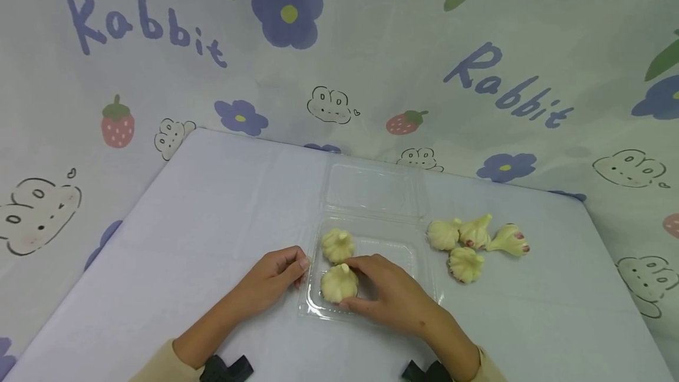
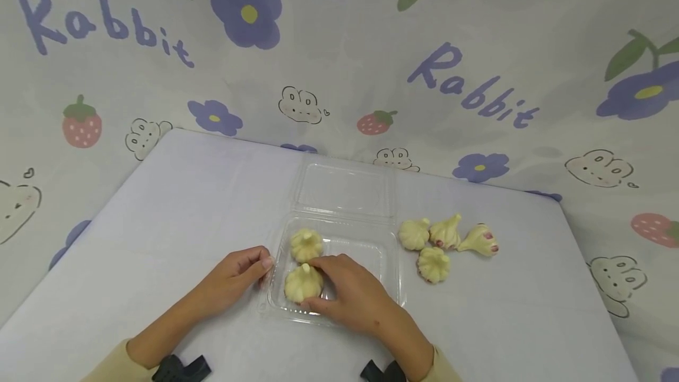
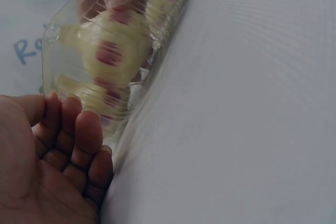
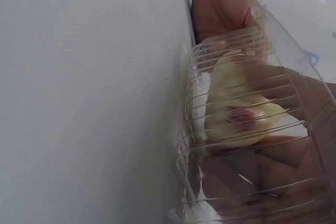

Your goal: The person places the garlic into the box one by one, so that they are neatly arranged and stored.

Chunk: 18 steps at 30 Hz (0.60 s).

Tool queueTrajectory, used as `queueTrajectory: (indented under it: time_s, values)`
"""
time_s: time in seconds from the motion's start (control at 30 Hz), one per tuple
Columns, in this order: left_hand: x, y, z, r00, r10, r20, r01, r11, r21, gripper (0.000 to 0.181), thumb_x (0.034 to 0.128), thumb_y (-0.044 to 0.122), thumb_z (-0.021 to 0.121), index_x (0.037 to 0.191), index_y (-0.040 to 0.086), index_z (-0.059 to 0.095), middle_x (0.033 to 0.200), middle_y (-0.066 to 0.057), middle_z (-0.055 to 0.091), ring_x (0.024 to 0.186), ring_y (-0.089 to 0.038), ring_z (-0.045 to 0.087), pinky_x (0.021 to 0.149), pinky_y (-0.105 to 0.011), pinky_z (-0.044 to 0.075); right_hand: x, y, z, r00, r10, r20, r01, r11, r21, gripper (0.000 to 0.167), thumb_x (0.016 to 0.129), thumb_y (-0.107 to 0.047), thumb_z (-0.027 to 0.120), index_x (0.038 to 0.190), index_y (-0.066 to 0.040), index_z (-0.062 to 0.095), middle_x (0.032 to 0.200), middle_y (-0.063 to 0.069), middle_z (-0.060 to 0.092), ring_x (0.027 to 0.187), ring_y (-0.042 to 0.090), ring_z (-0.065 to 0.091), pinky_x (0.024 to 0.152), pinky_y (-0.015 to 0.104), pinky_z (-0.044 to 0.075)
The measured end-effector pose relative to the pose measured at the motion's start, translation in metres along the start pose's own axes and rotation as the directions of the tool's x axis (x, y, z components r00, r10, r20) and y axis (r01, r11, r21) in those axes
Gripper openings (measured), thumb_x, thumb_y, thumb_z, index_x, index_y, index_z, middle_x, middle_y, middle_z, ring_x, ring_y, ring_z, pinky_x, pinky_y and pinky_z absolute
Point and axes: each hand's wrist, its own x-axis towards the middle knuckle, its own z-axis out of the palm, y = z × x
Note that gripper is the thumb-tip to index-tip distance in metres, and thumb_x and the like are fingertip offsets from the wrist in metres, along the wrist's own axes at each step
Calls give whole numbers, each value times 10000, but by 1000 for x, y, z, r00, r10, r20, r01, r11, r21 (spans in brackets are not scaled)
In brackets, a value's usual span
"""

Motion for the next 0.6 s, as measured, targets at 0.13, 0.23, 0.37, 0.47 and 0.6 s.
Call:
queueTrajectory:
  time_s: [0.13,0.23,0.37,0.47,0.6]
  values:
    - [0,0,0,1000,0,-1,0,1000,2,278,1119,237,522,889,109,611,798,-60,615,744,-204,581,693,-290,498,2,0,0,1000,16,14,-16,1000,13,625,903,-447,829,1417,-164,613,1328,-95,646,1236,88,583,1050,388,489]
    - [0,-1,0,1000,1,1,-1,1000,9,270,1119,235,522,888,126,611,797,-57,618,741,-202,582,694,-290,496,2,-2,0,999,34,25,-35,999,32,625,895,-432,841,1416,-184,602,1318,-116,634,1222,74,578,1043,378,492]
    - [0,-1,-1,1000,-2,3,2,1000,14,268,1119,234,522,889,129,609,793,-49,616,734,-197,579,691,-290,492,3,-4,1,998,61,32,-63,997,52,617,881,-414,859,1396,-199,597,1293,-133,624,1207,61,574,1036,368,493]
    - [0,-1,-1,1000,-4,1,4,1000,15,264,1117,230,526,886,133,609,787,-32,615,731,-190,581,689,-290,493,3,-4,1,997,66,31,-67,996,51,610,876,-403,865,1385,-198,601,1291,-131,625,1212,63,572,1041,371,490]
    - [1,-1,0,1000,-6,0,6,1000,5,255,1114,223,531,885,141,609,788,-11,613,734,-186,583,688,-292,497,3,-1,1,999,37,29,-38,998,45,572,880,-391,864,1362,-192,626,1298,-126,638,1226,76,571,1055,376,481]
